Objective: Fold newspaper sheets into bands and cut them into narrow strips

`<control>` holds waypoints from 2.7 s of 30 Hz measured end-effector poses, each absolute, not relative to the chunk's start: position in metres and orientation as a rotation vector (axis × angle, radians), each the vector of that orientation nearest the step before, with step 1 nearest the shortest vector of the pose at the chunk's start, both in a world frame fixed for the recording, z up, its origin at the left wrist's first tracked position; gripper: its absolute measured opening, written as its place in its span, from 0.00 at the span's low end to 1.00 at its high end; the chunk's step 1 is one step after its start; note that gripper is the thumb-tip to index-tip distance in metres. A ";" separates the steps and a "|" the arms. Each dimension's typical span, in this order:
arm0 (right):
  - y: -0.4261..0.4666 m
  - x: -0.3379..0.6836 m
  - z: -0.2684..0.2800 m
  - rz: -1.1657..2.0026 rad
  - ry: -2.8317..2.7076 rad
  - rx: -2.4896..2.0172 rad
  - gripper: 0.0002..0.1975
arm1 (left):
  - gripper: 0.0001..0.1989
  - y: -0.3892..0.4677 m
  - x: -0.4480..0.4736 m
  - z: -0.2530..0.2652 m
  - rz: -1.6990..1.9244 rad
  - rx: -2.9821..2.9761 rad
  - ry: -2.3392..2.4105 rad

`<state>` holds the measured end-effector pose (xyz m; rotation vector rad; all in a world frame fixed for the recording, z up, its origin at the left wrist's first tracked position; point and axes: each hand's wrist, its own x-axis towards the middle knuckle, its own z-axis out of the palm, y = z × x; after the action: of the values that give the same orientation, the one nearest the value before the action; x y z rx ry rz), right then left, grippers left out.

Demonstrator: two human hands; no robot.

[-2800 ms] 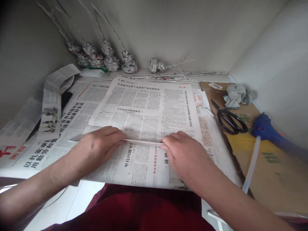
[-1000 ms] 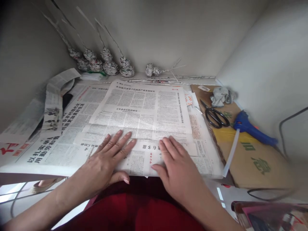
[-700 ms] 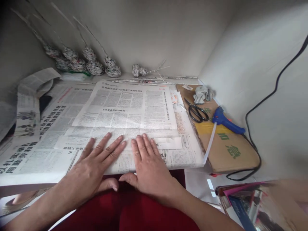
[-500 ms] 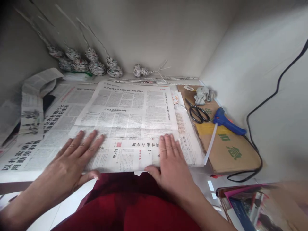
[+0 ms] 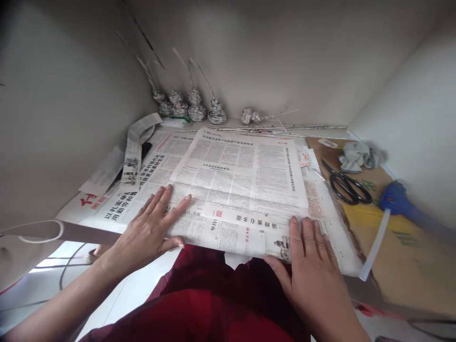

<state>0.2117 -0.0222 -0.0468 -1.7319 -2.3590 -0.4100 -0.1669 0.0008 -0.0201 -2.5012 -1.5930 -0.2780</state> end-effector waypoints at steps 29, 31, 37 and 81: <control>-0.027 0.200 -0.036 -0.372 -2.379 -1.840 0.42 | 0.19 0.036 -0.203 -0.002 -0.513 -2.888 -1.205; -0.027 0.199 -0.035 -0.340 -2.394 -1.839 0.43 | 0.17 0.041 -0.209 -0.003 -0.546 -2.935 -1.191; -0.027 0.193 -0.029 -0.258 -2.376 -1.916 0.42 | 0.18 0.049 -0.219 -0.008 -0.572 -3.019 -1.161; 0.027 0.242 -0.030 0.257 -2.405 -0.954 0.17 | 0.49 0.006 -0.108 -0.010 -0.043 -2.544 -1.625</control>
<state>0.2420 0.0270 -0.0303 -0.9538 -2.4048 0.2574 -0.1082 0.0056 -0.0099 -2.5443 -1.6245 -0.0433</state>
